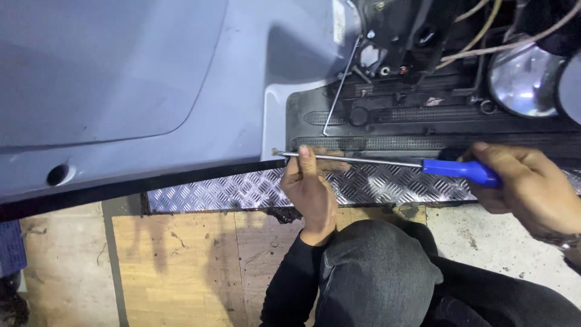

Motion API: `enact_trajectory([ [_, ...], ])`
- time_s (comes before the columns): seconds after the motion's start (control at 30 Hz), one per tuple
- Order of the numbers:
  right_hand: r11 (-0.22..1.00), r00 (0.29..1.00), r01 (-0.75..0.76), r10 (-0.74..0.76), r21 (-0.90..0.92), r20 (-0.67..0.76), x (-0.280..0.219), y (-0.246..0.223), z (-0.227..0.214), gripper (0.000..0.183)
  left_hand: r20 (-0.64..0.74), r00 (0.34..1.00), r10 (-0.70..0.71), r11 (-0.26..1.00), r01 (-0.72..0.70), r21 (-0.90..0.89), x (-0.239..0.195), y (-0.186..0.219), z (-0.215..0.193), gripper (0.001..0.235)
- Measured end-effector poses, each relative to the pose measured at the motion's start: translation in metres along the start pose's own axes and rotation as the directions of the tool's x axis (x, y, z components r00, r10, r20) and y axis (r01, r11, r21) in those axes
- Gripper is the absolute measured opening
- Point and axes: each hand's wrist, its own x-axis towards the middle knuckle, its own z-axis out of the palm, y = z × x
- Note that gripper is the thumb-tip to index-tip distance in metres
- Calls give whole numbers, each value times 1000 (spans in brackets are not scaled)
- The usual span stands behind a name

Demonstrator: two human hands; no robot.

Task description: The person uses a blue-handled screwdriver to remove screws from the front fender and side panels of a light purple scooter. The person works on the front wheel area and then moves to the side of the scooter to remove additional fasteners from the bodywork.

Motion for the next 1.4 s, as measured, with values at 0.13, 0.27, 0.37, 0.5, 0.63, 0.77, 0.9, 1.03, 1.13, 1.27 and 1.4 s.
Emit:
enact_trajectory([
  [0.13, 803, 948, 252, -316, -540, -26, -8, -3, -14, 31, -50, 996, -75, 997, 74, -27, -2, 8, 7, 35],
  [0.27, -275, 269, 627, -801, -729, 534, 7, 10, -29, 36, -7, 999, -53, 999, 53, -8, -4, 14, 6, 33],
  [0.37, 50, 481, 681, -783, -730, 395, -2, -9, -11, 35, -36, 995, -91, 995, 92, 39, -6, 18, 10, 33],
  [0.5, 792, 991, 130, -115, -596, 64, -3, -22, -13, 63, -72, 994, -86, 992, 93, 91, -12, 18, 20, 37],
  [0.63, 774, 993, 79, -119, -629, -21, -8, -16, -7, 63, -95, 995, -14, 970, 36, 239, -14, 18, 27, 42],
  [0.77, -247, 209, 664, -845, -706, 492, 15, 5, -15, 50, -51, 999, 17, 991, -10, 130, -11, 12, 20, 37],
  [0.9, 347, 742, 540, -627, -767, 238, 10, -15, -4, 61, -1, 996, 86, 993, -86, 77, -10, 9, 22, 34],
  [1.03, 530, 1000, -1, 15, -848, 8, 5, -46, 0, 46, 2, 992, 123, 991, -123, 54, -9, -2, 23, 52],
  [1.13, 644, 958, 264, -264, -719, 115, 10, -28, -10, 66, 67, 981, 184, 982, -187, 40, -10, -3, 27, 37],
  [1.27, -274, 183, 649, -849, -710, 495, 29, -5, -14, 49, 86, 986, 144, 989, -145, 11, -8, 2, 27, 34],
  [1.4, 154, 631, 587, -703, -795, 329, 17, -26, -2, 57, 41, 988, 151, 982, -155, 109, -8, 0, 25, 35],
])
